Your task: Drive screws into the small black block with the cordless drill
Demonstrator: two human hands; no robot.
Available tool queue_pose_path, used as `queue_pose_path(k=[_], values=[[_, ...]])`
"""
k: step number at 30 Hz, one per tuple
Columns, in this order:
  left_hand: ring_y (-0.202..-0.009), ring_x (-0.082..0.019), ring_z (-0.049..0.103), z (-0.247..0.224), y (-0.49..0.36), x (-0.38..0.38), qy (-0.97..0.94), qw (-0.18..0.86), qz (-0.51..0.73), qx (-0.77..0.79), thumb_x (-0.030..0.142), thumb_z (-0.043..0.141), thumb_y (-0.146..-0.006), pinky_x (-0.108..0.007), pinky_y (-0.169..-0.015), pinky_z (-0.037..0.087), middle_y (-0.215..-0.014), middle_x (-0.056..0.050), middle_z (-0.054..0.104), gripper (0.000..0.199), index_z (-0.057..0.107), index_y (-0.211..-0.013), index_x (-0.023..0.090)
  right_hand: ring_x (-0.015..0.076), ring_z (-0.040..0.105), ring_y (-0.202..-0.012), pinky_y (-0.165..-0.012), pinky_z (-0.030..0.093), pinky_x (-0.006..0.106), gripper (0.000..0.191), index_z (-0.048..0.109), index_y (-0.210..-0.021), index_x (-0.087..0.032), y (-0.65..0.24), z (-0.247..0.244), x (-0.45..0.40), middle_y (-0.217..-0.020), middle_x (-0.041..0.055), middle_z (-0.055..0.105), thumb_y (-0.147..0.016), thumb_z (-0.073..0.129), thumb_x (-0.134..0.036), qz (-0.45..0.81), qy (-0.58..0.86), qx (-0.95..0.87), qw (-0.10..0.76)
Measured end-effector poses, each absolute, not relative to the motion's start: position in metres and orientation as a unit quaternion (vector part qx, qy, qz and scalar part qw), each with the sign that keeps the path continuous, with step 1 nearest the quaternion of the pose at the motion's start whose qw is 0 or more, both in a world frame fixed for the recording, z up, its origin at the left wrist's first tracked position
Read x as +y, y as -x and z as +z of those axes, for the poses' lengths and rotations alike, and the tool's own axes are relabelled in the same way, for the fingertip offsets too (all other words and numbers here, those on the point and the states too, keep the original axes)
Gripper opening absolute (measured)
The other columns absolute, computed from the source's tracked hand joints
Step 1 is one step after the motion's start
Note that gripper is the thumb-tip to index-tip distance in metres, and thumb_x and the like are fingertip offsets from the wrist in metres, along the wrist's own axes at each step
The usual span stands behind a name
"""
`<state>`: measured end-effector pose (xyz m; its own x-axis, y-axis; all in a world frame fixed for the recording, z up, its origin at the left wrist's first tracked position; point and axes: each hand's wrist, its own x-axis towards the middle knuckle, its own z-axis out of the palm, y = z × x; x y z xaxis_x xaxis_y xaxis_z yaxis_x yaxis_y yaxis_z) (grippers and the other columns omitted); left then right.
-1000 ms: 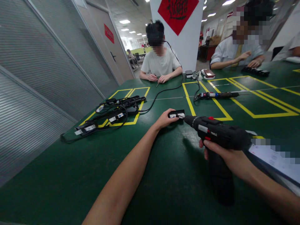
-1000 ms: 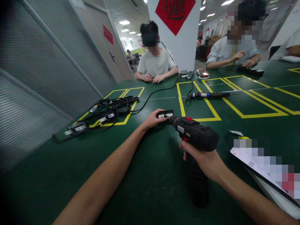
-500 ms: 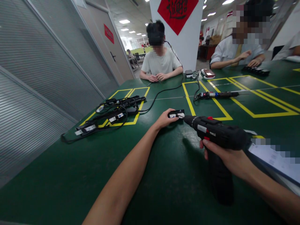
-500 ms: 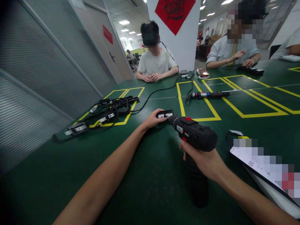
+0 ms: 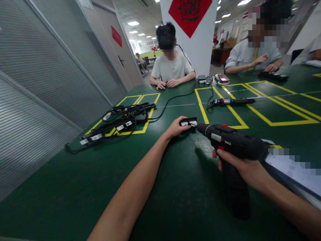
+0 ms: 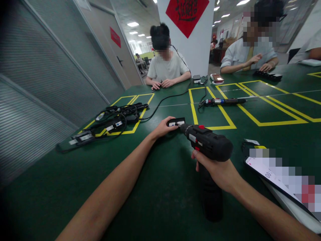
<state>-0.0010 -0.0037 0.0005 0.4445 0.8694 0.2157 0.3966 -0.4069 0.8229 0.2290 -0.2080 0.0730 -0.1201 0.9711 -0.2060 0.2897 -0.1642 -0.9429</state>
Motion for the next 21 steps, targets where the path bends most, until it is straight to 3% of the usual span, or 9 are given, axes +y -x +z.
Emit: queue_pose_path(k=[21], values=[[-0.071, -0.012, 0.053, 0.0017, 0.0002, -0.0053, -0.765, 0.362, 0.328, 0.42, 0.042, 0.067, -0.07, -0.023, -0.063, 0.043, -0.088, -0.002, 0.06, 0.051, 0.054, -0.113, 0.016, 0.0192, 0.059, -0.065, -0.06, 0.043, 0.033, 0.026, 0.067, -0.088, -0.025, -0.2292, 0.0729, -0.2088, -0.067, 0.0018, 0.066, -0.087, 0.051, -0.046, 0.506, 0.574, -0.547, 0.34]])
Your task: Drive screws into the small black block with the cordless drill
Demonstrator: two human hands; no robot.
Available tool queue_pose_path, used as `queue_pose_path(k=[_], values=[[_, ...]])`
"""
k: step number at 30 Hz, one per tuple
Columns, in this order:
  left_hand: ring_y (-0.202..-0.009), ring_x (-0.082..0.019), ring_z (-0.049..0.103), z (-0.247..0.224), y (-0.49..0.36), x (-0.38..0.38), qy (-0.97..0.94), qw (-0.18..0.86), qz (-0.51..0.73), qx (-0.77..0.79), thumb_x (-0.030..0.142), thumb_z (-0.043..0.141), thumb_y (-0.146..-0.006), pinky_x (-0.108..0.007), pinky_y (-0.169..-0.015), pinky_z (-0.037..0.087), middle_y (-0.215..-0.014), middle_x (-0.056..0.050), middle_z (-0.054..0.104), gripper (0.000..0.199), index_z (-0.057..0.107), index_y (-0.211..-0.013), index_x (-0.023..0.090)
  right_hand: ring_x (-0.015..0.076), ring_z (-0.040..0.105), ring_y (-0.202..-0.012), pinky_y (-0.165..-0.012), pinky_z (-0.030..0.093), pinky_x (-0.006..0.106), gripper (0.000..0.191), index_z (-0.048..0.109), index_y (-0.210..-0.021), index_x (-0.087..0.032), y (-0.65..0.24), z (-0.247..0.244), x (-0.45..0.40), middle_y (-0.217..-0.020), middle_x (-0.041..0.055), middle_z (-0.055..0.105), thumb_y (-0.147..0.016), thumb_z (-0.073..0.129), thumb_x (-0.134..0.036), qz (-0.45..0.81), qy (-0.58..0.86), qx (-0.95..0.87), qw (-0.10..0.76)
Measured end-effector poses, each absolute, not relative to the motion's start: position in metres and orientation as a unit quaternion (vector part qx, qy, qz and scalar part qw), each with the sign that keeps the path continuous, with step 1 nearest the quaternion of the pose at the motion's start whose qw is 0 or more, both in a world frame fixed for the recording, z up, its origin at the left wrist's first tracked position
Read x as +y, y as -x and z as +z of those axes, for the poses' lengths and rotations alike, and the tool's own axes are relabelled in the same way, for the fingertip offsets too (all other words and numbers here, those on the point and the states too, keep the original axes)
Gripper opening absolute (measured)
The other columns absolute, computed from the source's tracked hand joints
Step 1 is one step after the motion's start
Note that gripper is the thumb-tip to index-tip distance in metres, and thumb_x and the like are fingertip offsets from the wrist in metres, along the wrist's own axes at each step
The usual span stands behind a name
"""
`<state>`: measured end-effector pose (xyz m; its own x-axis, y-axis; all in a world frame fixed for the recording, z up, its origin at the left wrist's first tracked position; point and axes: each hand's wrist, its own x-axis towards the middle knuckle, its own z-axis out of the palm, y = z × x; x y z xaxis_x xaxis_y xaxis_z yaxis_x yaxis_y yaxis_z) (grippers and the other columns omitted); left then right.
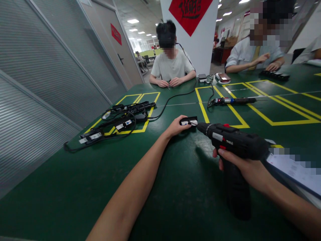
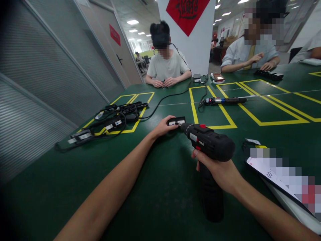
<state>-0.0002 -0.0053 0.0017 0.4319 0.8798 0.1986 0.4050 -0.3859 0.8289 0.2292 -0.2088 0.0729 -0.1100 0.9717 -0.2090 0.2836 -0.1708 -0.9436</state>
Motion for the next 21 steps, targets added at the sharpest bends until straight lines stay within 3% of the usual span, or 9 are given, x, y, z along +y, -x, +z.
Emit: queue_pose_path(k=[13, 21], values=[[-0.072, -0.012, 0.055, -0.0005, 0.0, -0.0044, -0.76, 0.363, 0.324, 0.432, 0.04, 0.067, -0.071, -0.023, -0.064, 0.043, -0.091, -0.002, 0.062, 0.051, 0.054, -0.114, 0.017, 0.0194, 0.06, -0.068, -0.067, 0.044, 0.035, 0.026, 0.067, -0.09, -0.025, -0.2326, 0.0669, -0.2078, -0.069, 0.0018, 0.067, -0.086, 0.054, -0.047, 0.529, 0.555, -0.535, 0.355], [-0.069, -0.011, 0.053, -0.0016, 0.0011, -0.0035, -0.755, 0.382, 0.327, 0.42, 0.041, 0.067, -0.07, -0.022, -0.061, 0.042, -0.087, -0.001, 0.06, 0.052, 0.053, -0.114, 0.017, 0.0176, 0.057, -0.063, -0.059, 0.041, 0.032, 0.027, 0.067, -0.087, -0.024, -0.2294, 0.0732, -0.2088, -0.068, 0.002, 0.066, -0.085, 0.055, -0.048, 0.519, 0.573, -0.532, 0.345]])
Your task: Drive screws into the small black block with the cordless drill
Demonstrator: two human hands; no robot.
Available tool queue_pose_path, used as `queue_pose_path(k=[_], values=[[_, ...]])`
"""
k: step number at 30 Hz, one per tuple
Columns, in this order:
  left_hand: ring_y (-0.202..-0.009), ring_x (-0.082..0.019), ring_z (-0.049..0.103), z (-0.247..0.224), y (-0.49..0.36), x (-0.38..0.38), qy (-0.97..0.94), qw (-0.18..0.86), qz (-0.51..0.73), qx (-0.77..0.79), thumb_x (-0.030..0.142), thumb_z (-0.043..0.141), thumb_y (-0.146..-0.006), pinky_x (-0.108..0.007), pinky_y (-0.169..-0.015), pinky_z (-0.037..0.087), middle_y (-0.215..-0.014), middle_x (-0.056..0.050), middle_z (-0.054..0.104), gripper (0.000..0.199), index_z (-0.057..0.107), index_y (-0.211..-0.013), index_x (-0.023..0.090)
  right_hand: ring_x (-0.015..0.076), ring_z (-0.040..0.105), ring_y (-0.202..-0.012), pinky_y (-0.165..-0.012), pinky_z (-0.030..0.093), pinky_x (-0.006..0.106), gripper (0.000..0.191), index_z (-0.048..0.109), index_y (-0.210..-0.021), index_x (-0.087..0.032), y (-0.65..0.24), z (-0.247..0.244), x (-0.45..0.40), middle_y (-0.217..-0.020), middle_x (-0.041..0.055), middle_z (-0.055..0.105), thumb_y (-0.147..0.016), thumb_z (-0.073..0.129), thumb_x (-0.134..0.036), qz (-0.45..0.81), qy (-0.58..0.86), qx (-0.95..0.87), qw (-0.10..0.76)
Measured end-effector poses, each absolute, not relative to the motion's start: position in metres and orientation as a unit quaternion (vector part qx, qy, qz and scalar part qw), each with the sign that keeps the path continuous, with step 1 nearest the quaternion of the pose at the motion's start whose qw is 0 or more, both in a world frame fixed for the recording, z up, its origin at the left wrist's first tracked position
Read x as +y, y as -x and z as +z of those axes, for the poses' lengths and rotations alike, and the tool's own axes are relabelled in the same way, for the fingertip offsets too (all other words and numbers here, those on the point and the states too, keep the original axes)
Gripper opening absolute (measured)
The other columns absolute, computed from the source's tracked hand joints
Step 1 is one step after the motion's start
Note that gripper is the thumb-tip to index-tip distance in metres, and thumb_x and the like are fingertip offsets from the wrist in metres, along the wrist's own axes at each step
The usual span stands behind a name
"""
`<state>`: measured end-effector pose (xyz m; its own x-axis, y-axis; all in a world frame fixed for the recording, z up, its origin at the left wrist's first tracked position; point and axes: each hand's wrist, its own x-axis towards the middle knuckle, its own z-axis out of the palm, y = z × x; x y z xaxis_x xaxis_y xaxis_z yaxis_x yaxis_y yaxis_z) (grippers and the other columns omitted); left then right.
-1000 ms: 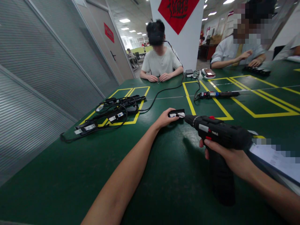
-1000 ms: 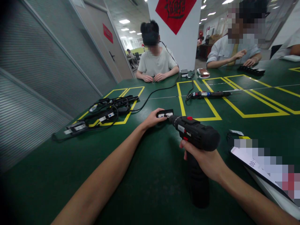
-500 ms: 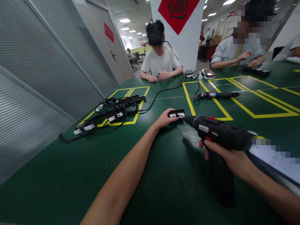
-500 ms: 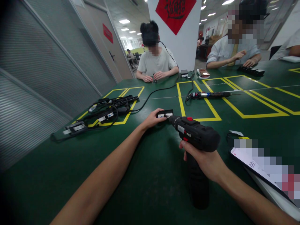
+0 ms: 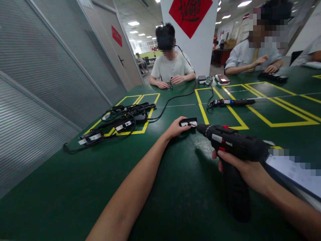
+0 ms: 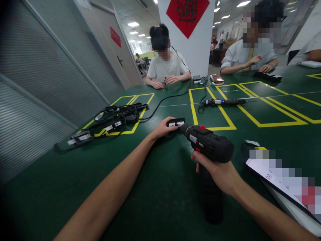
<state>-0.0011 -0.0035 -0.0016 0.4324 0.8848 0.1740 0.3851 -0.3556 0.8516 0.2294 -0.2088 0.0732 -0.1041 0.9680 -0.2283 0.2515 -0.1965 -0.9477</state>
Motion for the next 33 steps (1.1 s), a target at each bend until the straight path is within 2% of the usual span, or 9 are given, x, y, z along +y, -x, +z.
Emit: queue_pose_path(k=[21, 33], values=[[-0.073, -0.012, 0.054, -0.0004, 0.0009, -0.0033, -0.765, 0.359, 0.327, 0.423, 0.041, 0.066, -0.071, -0.023, -0.066, 0.043, -0.091, -0.002, 0.061, 0.05, 0.054, -0.112, 0.016, 0.0183, 0.059, -0.064, -0.059, 0.042, 0.032, 0.027, 0.068, -0.087, -0.025, -0.2296, 0.0724, -0.2066, -0.068, 0.0018, 0.067, -0.086, 0.053, -0.048, 0.508, 0.58, -0.54, 0.336], [-0.071, -0.011, 0.053, -0.002, 0.0007, -0.003, -0.761, 0.365, 0.334, 0.419, 0.042, 0.067, -0.07, -0.022, -0.063, 0.043, -0.087, -0.001, 0.06, 0.051, 0.055, -0.112, 0.016, 0.0182, 0.06, -0.065, -0.059, 0.043, 0.031, 0.026, 0.067, -0.084, -0.024, -0.2301, 0.0693, -0.2061, -0.067, 0.0019, 0.067, -0.087, 0.051, -0.044, 0.5, 0.571, -0.556, 0.339]])
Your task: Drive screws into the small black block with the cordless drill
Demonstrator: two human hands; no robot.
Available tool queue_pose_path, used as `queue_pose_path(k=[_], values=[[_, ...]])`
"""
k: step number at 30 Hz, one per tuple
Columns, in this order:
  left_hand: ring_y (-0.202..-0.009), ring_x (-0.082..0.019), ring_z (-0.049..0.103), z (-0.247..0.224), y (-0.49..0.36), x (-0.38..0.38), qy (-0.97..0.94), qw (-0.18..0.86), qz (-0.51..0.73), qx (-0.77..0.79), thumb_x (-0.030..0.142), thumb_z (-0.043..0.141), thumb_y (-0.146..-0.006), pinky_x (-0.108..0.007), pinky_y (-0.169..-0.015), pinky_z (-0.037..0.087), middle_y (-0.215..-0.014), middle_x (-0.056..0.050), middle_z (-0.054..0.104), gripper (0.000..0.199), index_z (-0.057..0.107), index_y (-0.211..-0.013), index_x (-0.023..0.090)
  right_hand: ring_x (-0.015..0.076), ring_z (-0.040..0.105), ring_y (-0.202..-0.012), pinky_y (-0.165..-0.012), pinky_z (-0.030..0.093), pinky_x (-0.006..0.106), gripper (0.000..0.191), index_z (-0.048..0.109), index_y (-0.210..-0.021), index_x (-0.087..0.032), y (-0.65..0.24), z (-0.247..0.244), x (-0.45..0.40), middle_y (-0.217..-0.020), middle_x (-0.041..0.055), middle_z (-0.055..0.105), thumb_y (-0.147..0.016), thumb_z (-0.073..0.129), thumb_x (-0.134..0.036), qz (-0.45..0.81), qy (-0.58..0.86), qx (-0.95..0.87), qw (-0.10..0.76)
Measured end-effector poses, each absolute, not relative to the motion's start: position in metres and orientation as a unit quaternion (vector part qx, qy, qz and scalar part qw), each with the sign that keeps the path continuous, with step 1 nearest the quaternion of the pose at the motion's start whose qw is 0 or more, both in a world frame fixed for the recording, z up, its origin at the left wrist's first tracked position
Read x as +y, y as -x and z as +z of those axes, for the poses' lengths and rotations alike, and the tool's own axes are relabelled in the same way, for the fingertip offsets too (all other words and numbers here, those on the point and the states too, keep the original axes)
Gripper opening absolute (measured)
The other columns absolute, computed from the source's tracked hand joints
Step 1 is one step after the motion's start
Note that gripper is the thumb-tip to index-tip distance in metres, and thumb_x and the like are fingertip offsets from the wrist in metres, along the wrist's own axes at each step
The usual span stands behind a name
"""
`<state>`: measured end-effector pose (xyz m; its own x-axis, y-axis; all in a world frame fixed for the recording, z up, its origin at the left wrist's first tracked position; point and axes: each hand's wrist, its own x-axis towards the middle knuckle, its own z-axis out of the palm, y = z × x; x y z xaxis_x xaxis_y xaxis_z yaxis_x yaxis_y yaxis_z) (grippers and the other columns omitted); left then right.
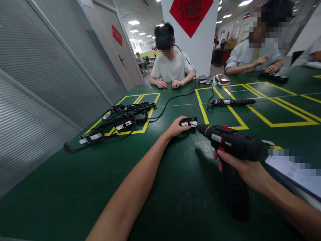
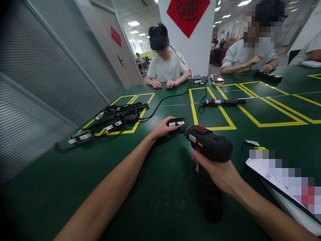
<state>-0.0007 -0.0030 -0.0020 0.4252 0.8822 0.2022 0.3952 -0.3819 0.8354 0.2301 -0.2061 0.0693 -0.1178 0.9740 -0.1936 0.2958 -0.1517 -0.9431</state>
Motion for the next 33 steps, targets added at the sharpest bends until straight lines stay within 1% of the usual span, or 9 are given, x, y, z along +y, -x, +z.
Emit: queue_pose_path(k=[4, 9, 16, 25, 29, 33], values=[[-0.072, -0.012, 0.054, 0.0005, 0.0002, -0.0045, -0.766, 0.361, 0.328, 0.419, 0.042, 0.067, -0.071, -0.023, -0.065, 0.043, -0.089, -0.002, 0.06, 0.051, 0.055, -0.112, 0.016, 0.0187, 0.06, -0.066, -0.061, 0.044, 0.032, 0.027, 0.067, -0.084, -0.024, -0.2282, 0.0725, -0.2064, -0.068, 0.0022, 0.067, -0.087, 0.051, -0.045, 0.496, 0.576, -0.557, 0.336], [-0.074, -0.012, 0.055, 0.0021, 0.0004, -0.0056, -0.764, 0.359, 0.321, 0.43, 0.041, 0.066, -0.071, -0.023, -0.066, 0.044, -0.091, -0.002, 0.061, 0.051, 0.054, -0.114, 0.016, 0.0184, 0.06, -0.064, -0.058, 0.044, 0.032, 0.026, 0.068, -0.083, -0.024, -0.2278, 0.0764, -0.2076, -0.068, 0.0024, 0.067, -0.086, 0.053, -0.046, 0.492, 0.582, -0.552, 0.338], [-0.074, -0.013, 0.055, 0.0001, 0.0002, -0.0043, -0.766, 0.352, 0.332, 0.424, 0.04, 0.067, -0.07, -0.024, -0.067, 0.044, -0.091, -0.003, 0.061, 0.05, 0.055, -0.112, 0.016, 0.0184, 0.058, -0.062, -0.056, 0.042, 0.032, 0.027, 0.068, -0.085, -0.024, -0.2276, 0.0756, -0.209, -0.067, 0.0027, 0.067, -0.086, 0.053, -0.046, 0.495, 0.586, -0.546, 0.337], [-0.072, -0.012, 0.054, -0.0006, 0.0012, -0.0045, -0.764, 0.363, 0.33, 0.419, 0.041, 0.067, -0.071, -0.023, -0.063, 0.043, -0.089, -0.002, 0.061, 0.05, 0.055, -0.112, 0.016, 0.02, 0.059, -0.065, -0.059, 0.043, 0.032, 0.03, 0.069, -0.088, -0.024, -0.2271, 0.0759, -0.2076, -0.069, 0.0031, 0.067, -0.085, 0.052, -0.049, 0.503, 0.579, -0.547, 0.335], [-0.072, -0.012, 0.055, -0.0003, 0.0013, -0.0049, -0.764, 0.362, 0.33, 0.42, 0.04, 0.067, -0.071, -0.024, -0.065, 0.045, -0.092, -0.003, 0.062, 0.05, 0.055, -0.112, 0.016, 0.0199, 0.059, -0.065, -0.061, 0.042, 0.033, 0.03, 0.069, -0.086, -0.022, -0.2257, 0.0761, -0.2079, -0.068, 0.0035, 0.067, -0.084, 0.053, -0.048, 0.489, 0.584, -0.546, 0.347], [-0.073, -0.012, 0.056, 0.0003, 0.0012, -0.0048, -0.762, 0.36, 0.326, 0.429, 0.039, 0.067, -0.071, -0.024, -0.065, 0.045, -0.094, -0.004, 0.062, 0.05, 0.054, -0.113, 0.016, 0.0205, 0.06, -0.066, -0.062, 0.043, 0.034, 0.032, 0.068, -0.088, -0.021, -0.2258, 0.0753, -0.208, -0.068, 0.0042, 0.067, -0.083, 0.052, -0.049, 0.489, 0.579, -0.551, 0.349]])
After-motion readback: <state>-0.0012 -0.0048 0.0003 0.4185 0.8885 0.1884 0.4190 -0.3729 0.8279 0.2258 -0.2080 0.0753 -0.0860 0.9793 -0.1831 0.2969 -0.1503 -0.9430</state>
